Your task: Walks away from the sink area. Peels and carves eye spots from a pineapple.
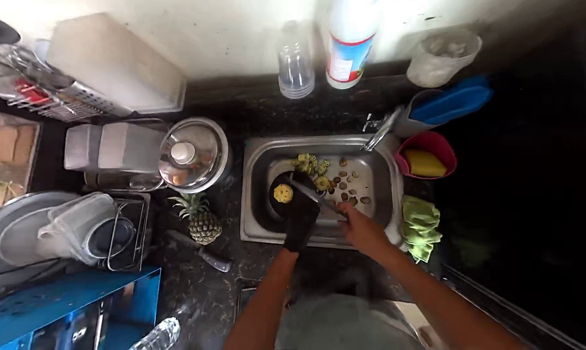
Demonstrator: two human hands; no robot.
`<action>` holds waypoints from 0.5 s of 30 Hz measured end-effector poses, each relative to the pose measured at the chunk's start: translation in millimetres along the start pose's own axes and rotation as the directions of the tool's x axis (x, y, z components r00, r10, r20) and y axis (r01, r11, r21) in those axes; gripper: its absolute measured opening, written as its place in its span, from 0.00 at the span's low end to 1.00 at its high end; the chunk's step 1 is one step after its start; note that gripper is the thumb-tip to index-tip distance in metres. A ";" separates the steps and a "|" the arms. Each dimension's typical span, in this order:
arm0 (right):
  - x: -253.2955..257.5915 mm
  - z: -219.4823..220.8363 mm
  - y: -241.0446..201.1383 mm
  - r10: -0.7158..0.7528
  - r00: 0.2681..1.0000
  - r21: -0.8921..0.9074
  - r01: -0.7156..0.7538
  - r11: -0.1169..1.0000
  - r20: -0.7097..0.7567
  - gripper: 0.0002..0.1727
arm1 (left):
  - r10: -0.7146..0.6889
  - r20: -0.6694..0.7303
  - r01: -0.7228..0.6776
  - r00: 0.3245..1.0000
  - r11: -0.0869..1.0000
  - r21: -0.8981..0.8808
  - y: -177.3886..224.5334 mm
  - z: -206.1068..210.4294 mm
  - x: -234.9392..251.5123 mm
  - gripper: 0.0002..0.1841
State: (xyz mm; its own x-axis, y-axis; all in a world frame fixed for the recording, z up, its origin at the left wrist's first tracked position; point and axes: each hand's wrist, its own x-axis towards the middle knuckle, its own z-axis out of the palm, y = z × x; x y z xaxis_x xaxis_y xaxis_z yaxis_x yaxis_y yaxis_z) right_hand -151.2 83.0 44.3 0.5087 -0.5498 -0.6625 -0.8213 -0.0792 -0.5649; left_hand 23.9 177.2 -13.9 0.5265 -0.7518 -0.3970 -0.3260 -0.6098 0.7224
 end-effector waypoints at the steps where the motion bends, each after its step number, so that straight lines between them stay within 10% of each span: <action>1: -1.0 -4.5 5.8 0.041 0.999 0.053 -0.039 0.998 -0.030 0.27 | -0.022 -0.075 0.030 0.997 0.993 0.116 -9.9 -9.6 11.0 0.29; 5: -29.7 -14.7 17.2 0.199 0.965 0.261 -0.152 0.953 -0.168 0.32 | -0.227 -0.106 0.250 0.968 0.906 0.341 -28.6 -39.9 58.5 0.52; 10: -50.1 -3.1 34.2 0.312 0.950 0.302 -0.290 0.908 -0.027 0.33 | -0.243 0.071 0.203 0.968 0.914 0.351 -37.6 -45.3 95.0 0.48; 15: -66.2 14.8 43.4 0.312 0.950 0.541 -0.255 0.801 -0.016 0.25 | -0.320 0.044 0.318 0.946 0.898 -0.304 -59.7 -68.2 83.3 0.38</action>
State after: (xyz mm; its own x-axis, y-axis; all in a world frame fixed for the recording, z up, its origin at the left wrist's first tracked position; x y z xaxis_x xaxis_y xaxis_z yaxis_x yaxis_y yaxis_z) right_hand -216.8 128.3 56.3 0.2225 -0.5600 -0.7980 -0.6480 0.5267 -0.5503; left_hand 140.8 168.1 -51.5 0.5681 -0.5275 -0.6317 0.1129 -0.7104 0.6947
